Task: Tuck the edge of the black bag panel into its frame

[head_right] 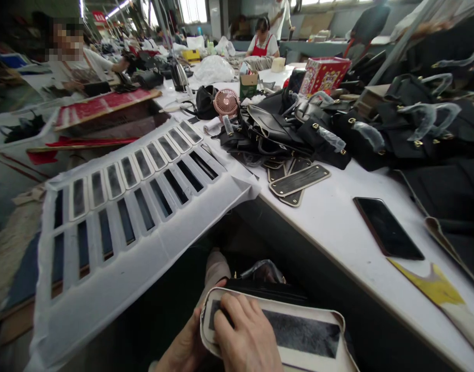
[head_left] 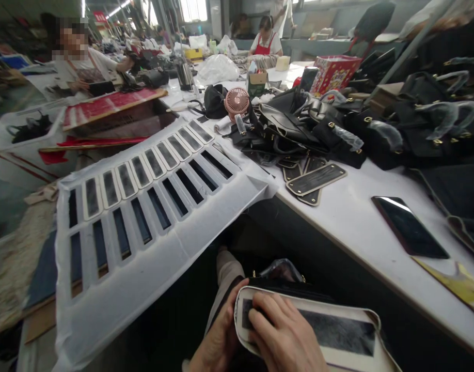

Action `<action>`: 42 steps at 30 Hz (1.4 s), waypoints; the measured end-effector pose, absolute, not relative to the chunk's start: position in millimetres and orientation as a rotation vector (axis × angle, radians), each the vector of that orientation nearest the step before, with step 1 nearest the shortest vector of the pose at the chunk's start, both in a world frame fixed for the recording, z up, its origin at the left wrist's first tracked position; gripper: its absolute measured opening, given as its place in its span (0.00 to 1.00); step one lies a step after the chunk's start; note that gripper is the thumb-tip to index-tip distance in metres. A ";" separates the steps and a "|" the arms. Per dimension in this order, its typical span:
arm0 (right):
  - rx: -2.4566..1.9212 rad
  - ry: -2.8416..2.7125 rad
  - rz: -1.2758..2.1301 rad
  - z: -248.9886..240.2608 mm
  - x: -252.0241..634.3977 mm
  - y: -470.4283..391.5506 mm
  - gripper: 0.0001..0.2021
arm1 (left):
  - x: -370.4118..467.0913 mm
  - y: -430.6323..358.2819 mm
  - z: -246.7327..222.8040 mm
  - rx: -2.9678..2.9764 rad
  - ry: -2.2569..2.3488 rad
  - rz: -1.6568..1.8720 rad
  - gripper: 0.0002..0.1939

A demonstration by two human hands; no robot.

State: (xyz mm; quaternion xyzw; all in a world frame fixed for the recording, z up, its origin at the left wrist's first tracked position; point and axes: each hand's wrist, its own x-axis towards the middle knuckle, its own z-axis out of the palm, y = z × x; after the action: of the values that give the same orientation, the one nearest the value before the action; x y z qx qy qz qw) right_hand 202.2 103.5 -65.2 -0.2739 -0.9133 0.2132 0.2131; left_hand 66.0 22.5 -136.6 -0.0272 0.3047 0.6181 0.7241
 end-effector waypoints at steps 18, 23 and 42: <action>-0.715 -2.525 0.623 -67.9 203.0 102.8 0.07 | 60.6 23.3 -125.3 0.116 0.680 1.327 0.30; -0.718 -2.481 0.540 -65.9 200.9 101.9 0.13 | 58.2 25.1 -129.7 0.138 0.686 1.332 0.33; -0.684 -2.475 0.351 -94.9 209.4 98.8 0.16 | 55.5 35.7 -106.6 0.158 0.863 1.272 0.31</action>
State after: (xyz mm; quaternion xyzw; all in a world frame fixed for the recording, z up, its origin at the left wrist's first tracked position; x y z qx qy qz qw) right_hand 209.4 98.8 -94.9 -0.2540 -0.9192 0.1303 0.2715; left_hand 55.5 35.7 -106.6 0.0712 0.3897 0.5744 0.7163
